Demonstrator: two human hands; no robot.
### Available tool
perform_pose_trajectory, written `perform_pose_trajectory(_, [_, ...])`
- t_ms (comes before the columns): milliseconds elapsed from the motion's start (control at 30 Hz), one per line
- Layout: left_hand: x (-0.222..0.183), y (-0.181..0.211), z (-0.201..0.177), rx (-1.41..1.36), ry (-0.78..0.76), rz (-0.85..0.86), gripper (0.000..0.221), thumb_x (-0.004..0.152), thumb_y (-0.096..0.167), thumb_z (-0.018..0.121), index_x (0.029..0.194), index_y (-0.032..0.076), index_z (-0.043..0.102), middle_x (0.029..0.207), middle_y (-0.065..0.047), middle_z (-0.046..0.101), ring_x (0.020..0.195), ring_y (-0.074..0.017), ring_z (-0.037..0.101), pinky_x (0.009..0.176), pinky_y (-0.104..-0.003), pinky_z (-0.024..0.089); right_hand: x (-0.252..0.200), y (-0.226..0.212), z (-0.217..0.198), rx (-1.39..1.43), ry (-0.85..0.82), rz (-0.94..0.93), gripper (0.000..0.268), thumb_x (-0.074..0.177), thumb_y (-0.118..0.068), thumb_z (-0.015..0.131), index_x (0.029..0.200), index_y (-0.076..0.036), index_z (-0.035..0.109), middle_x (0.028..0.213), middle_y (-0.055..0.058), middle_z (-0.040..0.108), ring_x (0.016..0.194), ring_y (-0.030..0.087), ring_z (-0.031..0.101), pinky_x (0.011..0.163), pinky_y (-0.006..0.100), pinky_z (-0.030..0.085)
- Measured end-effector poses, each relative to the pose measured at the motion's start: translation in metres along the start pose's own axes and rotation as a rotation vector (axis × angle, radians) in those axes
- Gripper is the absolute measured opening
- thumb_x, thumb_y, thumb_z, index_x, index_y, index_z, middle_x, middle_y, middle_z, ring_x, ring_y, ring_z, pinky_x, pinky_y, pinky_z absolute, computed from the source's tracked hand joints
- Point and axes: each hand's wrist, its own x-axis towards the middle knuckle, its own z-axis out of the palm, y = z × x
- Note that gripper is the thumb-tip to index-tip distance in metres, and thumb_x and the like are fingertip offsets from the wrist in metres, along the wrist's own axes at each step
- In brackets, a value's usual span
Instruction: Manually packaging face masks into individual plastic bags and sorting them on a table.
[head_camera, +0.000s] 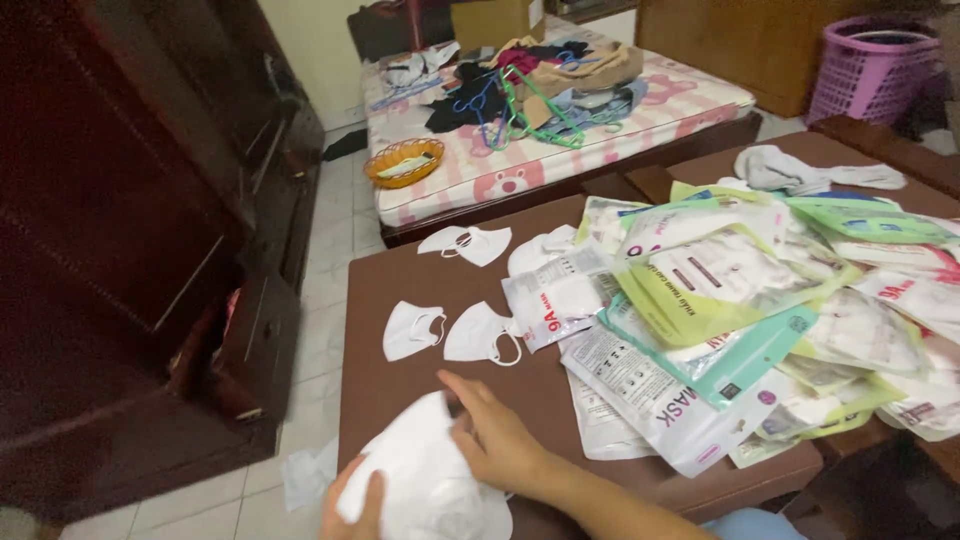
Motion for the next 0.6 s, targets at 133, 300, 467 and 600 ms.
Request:
perform_pose_trajectory(133, [-0.010,-0.003,0.009,-0.456,0.034,-0.097,0.044,0.100,0.011,0.050,0.141,-0.006,0.052,0.139,-0.022,0.062,0.127,-0.0278,0.061,0.116,-0.033,0.044,-0.016,0.040,-0.007,-0.635,0.027,-0.608,0.085,0.081,-0.012,0.071,0.158,-0.012,0.035,0.163,0.028,0.032,0.152,0.053,0.024,0.119,0.069,0.020])
perform_pose_trajectory(300, [-0.010,-0.071,0.077,-0.553,-0.156,-0.307,0.059,0.082,0.026,0.066,0.128,-0.010,0.064,0.115,-0.032,0.072,0.101,-0.0398,0.070,0.092,-0.045,0.054,-0.029,0.023,-0.016,-0.370,0.072,-0.767,0.033,0.105,-0.022,0.037,0.129,-0.006,0.053,0.142,0.019,0.057,0.141,0.052,0.047,0.118,0.077,0.019])
perform_pose_trajectory(467, [-0.001,-0.151,0.164,0.393,0.125,0.574,0.053,0.088,0.027,0.045,0.117,-0.012,0.066,0.113,-0.044,0.064,0.106,-0.0576,0.064,0.099,-0.064,0.049,-0.038,0.033,-0.039,-0.083,0.220,-0.547,0.028,0.093,-0.031,0.073,0.114,-0.013,0.067,0.114,0.007,0.075,0.106,0.025,0.075,0.121,0.060,0.028])
perform_pose_trajectory(600, [0.016,-0.168,0.229,0.948,0.347,1.098,0.053,0.089,0.024,0.035,0.106,-0.014,0.068,0.103,-0.053,0.061,0.100,-0.0691,0.061,0.098,-0.077,0.047,-0.036,0.026,-0.047,0.365,0.446,0.021,0.042,0.076,-0.015,0.085,0.112,-0.014,0.064,0.091,-0.003,0.067,0.081,0.009,0.057,0.073,0.026,0.046])
